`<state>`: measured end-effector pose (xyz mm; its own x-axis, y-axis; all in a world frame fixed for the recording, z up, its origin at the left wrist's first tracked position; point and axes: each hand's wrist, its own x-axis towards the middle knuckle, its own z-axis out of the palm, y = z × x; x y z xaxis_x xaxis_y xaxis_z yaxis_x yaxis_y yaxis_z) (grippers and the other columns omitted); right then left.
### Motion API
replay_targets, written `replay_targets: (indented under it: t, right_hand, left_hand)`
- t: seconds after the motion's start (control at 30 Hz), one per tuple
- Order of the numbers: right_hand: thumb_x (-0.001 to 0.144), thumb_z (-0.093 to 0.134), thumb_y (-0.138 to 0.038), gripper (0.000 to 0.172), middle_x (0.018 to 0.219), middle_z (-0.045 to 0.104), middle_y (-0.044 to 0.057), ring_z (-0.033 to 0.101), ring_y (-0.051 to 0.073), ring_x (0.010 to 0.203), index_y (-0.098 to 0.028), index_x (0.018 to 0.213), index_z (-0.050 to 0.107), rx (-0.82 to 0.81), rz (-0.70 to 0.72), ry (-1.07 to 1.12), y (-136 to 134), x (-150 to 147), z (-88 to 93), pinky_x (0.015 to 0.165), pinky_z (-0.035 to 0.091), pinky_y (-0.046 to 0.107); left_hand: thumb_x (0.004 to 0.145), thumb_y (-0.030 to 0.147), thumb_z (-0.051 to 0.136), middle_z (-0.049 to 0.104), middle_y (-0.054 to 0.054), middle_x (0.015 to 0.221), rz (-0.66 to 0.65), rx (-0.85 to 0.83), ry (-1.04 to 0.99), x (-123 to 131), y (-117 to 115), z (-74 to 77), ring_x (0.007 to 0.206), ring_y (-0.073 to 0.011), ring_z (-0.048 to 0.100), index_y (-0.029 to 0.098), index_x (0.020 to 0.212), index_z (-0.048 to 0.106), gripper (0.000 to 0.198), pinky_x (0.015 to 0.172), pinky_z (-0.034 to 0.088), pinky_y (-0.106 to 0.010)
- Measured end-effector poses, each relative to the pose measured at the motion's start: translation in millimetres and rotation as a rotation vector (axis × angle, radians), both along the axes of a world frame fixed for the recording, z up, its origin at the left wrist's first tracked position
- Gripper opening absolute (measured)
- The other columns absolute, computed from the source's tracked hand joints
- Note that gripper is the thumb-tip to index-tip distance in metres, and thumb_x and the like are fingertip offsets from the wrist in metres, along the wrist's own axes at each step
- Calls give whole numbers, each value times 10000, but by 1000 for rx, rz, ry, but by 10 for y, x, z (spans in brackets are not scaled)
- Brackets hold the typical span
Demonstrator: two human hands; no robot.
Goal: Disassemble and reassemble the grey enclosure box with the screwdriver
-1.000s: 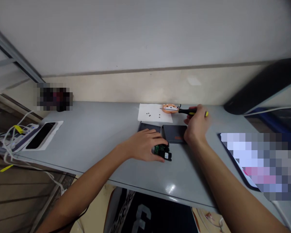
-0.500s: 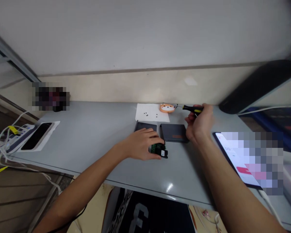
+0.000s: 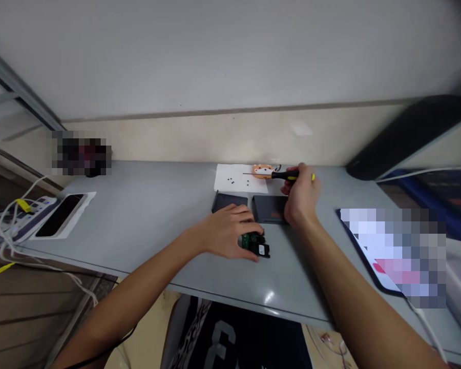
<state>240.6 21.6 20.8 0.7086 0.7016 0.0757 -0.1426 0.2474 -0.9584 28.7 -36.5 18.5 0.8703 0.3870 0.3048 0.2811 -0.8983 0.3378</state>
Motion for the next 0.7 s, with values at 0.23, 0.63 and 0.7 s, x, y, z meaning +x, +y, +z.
replay_targets:
  t: [0.23,0.63,0.7]
  right_hand:
    - [881,553,-378,261,637,499,-8,482,111,544,-197,720,651,-1,8,-34,-20,-4,-6,429,349,215]
    - [833,559,-372,236,634,505,-8,442,100,528,-191,709,644,-6,-15,19,41,36,-21,407,317,203]
    - [826,562,-383,244,627,498,-9,442,101,530,-191,706,650,-5,-21,24,43,33,-22,408,319,205]
  left_hand:
    - [869,620,721,649,-108,1138,38,17,-67,-18,-4,68,1103,-262,583,206,1106,689,478,1015,492,-432]
    - [1058,291,420,623,-81,943,639,188,-193,-227,403,-22,922,-209,550,190,875,591,271,848,470,-368]
    - [1046,277,436,637,-73,927,702,175,-182,-266,453,-34,908,-204,556,191,840,577,264,828,461,-358]
